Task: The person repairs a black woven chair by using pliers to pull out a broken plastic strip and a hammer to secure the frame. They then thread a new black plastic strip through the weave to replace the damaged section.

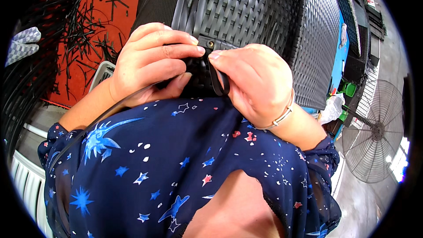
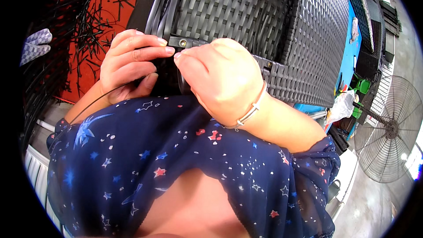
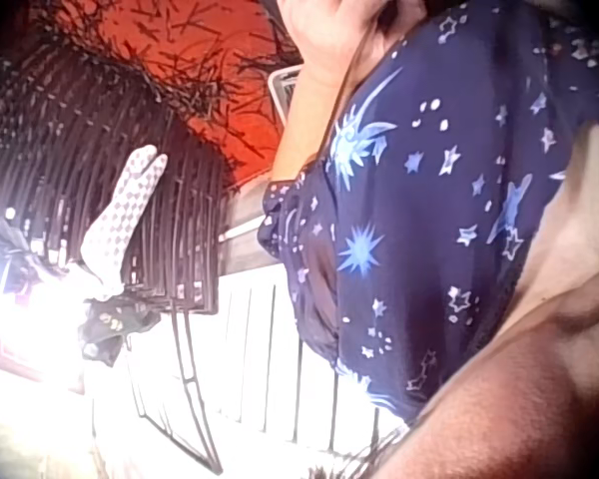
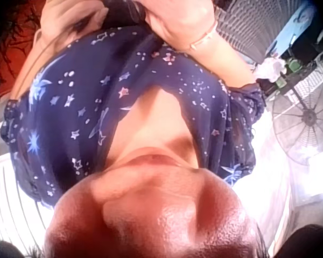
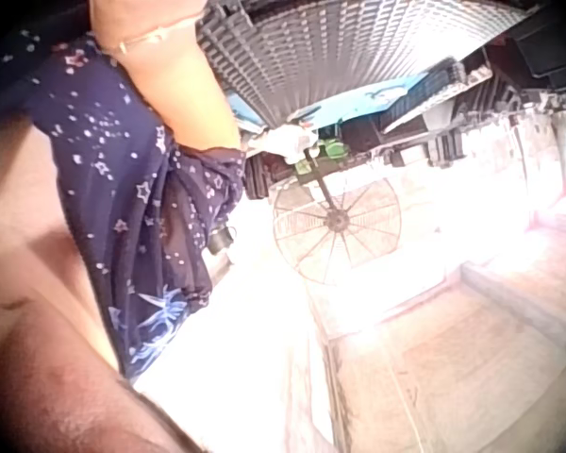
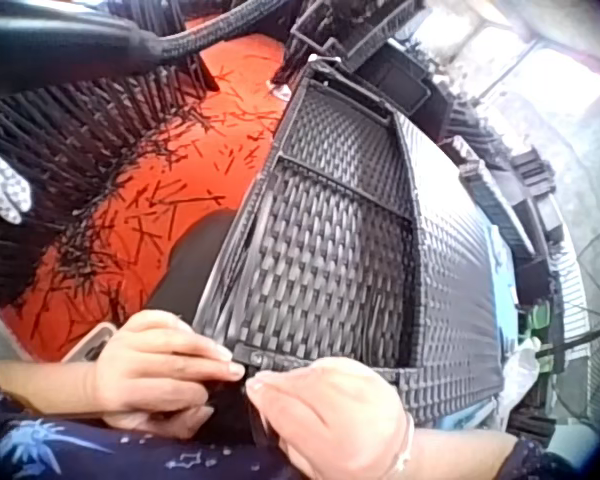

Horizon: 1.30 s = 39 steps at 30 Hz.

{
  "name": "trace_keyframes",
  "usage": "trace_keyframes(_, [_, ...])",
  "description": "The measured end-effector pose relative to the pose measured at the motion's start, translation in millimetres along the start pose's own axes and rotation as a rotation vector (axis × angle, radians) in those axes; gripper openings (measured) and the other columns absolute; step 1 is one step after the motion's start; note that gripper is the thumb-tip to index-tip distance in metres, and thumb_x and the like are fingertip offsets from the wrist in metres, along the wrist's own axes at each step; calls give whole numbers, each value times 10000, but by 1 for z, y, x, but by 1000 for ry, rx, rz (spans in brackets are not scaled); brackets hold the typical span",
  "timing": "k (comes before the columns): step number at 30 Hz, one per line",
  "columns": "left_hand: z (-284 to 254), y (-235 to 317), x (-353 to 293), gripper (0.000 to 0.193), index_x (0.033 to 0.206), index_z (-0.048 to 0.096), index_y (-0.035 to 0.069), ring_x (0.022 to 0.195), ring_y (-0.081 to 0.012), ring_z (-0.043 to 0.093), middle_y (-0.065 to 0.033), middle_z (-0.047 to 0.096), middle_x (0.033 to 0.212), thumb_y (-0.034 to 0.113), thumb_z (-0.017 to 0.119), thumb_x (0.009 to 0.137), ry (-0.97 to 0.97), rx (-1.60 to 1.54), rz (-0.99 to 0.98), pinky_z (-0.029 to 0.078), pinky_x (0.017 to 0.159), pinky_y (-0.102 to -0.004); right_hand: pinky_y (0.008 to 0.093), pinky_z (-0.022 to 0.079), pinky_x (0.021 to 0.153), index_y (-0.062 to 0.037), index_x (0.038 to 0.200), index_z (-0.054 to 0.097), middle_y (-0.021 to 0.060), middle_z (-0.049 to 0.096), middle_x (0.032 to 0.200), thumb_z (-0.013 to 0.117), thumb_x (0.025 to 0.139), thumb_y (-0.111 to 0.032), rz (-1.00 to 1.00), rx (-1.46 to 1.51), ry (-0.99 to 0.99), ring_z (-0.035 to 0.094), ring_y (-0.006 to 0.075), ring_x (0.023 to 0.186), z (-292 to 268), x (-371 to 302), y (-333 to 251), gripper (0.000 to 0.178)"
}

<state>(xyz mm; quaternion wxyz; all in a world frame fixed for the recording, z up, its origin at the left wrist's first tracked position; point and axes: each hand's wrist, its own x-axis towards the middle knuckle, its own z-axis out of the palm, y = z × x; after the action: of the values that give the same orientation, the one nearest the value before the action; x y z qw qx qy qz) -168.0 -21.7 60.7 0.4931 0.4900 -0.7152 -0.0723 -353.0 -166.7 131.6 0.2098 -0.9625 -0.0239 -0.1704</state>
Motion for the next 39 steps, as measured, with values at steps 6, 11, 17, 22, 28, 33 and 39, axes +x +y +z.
trace_keyframes(6, [2,-1,-2,76,816,594,58,1029,-329,682,-166,737,1073,51,665,791,17,-8,-4,451,914,-459,367,508,635,-38,900,671,94,657,795,702,689,-21,81,26,-17,639,277,685,1,5,1,214])
trace_keyframes(11, [3,0,-2,75,851,606,50,1048,-333,674,-167,731,1094,39,656,796,41,-18,-15,457,924,-464,380,520,626,-73,875,683,85,679,755,759,730,-44,179,94,108,658,290,670,5,4,4,166])
trace_keyframes(17, [4,-4,-9,55,890,626,20,1099,-362,651,-197,705,1137,62,650,864,74,-12,-24,460,976,-487,371,532,640,-78,865,690,75,695,783,767,761,-86,201,81,168,668,288,689,9,-2,7,130])
trace_keyframes(22, [3,-3,-8,62,887,643,20,1102,-359,654,-178,708,1124,76,666,871,77,-18,-46,473,974,-476,373,533,646,-77,866,690,63,680,782,744,792,-121,178,29,138,664,275,701,11,-1,13,102])
trace_keyframes(28, [-5,-1,3,64,885,632,31,1073,-339,665,-158,714,1108,65,665,842,20,126,43,480,946,-466,343,481,635,-83,804,651,43,635,790,712,711,-34,63,-110,160,622,244,683,7,-6,3,121])
trace_keyframes(33, [-1,0,14,78,835,613,39,1016,-338,662,-127,692,1016,65,669,787,2,102,2,486,899,-444,340,483,633,-87,780,626,30,631,773,702,711,-15,35,-49,186,626,227,682,7,-8,4,125])
trace_keyframes(39, [-1,-4,14,107,823,604,37,1006,-360,654,-132,677,999,52,655,730,-26,25,2,481,880,-447,338,513,660,-83,845,664,46,677,788,721,714,-16,175,127,189,664,239,708,10,-10,7,158])
